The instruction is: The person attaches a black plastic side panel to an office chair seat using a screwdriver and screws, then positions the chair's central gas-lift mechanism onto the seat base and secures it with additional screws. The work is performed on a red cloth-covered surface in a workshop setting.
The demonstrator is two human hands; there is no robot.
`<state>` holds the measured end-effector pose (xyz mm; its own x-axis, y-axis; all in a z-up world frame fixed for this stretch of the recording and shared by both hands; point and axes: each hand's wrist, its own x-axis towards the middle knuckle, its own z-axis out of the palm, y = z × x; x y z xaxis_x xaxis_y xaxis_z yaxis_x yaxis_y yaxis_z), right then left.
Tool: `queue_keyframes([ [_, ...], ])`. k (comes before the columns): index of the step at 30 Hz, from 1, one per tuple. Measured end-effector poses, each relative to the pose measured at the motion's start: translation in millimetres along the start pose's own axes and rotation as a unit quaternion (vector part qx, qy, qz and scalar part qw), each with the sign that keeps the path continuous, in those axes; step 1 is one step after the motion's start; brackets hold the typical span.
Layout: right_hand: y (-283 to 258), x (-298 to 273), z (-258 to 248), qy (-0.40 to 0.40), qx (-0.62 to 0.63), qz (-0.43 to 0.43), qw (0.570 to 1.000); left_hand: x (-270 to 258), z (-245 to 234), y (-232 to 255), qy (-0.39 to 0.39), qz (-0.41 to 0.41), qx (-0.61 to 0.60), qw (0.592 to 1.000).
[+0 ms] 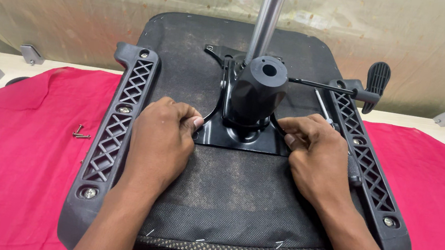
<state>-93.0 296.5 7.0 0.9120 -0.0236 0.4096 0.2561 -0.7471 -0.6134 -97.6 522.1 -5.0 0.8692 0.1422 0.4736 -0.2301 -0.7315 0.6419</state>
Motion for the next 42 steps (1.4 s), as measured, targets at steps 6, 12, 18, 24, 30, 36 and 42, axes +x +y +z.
queue_keyframes([
  [6,1,-1,3,0.019,-0.008,-0.008,1.000,-1,0,2,-0.001,-0.004,0.004,1.000],
  [12,3,1,4,0.023,-0.010,-0.009,1.000,-1,0,4,-0.003,-0.023,0.002,1.000],
  [18,2,1,6,0.033,-0.008,-0.023,0.999,-3,1,8,0.007,-0.060,-0.016,0.998],
  [24,3,0,5,0.044,-0.044,-0.018,0.998,0,1,10,0.004,-0.077,-0.017,0.997],
  [30,7,-3,3,0.045,0.014,-0.017,0.999,4,-1,3,-0.006,-0.068,-0.055,0.996],
  [36,7,-20,0,0.086,0.004,-0.013,0.996,0,0,0,0.019,-0.029,-0.068,0.997],
  [42,3,-20,3,0.104,-0.079,-0.047,0.990,-1,-2,4,0.016,-0.052,-0.019,0.998],
])
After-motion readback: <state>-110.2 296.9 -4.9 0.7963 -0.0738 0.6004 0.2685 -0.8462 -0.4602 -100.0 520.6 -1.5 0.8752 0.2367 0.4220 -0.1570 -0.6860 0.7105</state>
